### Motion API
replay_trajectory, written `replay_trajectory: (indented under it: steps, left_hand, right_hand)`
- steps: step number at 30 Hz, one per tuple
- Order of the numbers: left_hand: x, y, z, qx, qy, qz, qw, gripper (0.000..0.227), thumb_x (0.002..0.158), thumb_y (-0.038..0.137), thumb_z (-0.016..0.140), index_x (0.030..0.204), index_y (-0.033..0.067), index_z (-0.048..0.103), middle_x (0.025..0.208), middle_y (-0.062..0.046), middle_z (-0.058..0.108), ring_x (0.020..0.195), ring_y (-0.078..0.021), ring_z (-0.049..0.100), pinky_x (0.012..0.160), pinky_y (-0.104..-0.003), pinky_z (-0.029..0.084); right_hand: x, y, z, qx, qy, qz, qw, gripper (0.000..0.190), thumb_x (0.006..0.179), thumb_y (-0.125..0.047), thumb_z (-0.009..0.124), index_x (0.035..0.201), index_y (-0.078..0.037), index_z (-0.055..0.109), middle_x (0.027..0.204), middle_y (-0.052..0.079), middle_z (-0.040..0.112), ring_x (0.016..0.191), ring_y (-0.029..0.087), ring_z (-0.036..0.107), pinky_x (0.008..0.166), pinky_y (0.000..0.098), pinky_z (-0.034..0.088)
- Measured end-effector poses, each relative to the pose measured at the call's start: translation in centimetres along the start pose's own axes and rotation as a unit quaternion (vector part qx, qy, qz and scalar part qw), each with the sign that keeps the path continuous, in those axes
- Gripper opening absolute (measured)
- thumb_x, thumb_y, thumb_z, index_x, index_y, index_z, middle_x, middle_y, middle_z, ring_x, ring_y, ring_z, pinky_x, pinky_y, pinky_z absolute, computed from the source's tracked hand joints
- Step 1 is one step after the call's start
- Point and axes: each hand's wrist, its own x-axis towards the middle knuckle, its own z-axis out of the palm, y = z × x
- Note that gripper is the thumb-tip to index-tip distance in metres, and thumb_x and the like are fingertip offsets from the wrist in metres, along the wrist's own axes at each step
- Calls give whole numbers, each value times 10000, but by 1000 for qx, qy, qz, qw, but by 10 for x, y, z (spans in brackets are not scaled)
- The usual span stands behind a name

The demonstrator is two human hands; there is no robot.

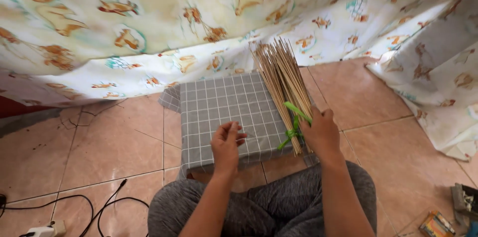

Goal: Bundling and tying groups of thin wooden sticks with green plastic string while sitting on the floor.

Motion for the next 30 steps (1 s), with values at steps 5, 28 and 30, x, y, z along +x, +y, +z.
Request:
replay_trajectory:
  steps: [5,28,30]
  left_hand:
    - [-22,16,14,-72,-14,-72,995,178,978,197,662,1098,69,689,988,-71,702,824,-195,705,710,-311,564]
    - [35,62,-15,-265,-274,3,925,519,996,291,619,1460,140,442,872,-61,577,782,-170,666,835,-453,626]
    - [43,52,-22,-305,-293,-26,906,559,1031,479,481,1469,138,417,937,-88,566,885,-227,672,895,-492,605]
  right_hand:
    - [-77,-14,-23,-25,39,-42,998,627,860,-236,598,1476,-143,518,1202,185,507,909,462,677,762,566,583]
    - [-80,-92,-1,301,-39,-332,893,131,847,-45,774,934,-124,830,754,68,744,605,195,693,545,353,563]
    - [-68,-88,9,315,-51,-328,889,96,834,-88,803,925,-120,810,714,89,744,651,245,732,601,382,580]
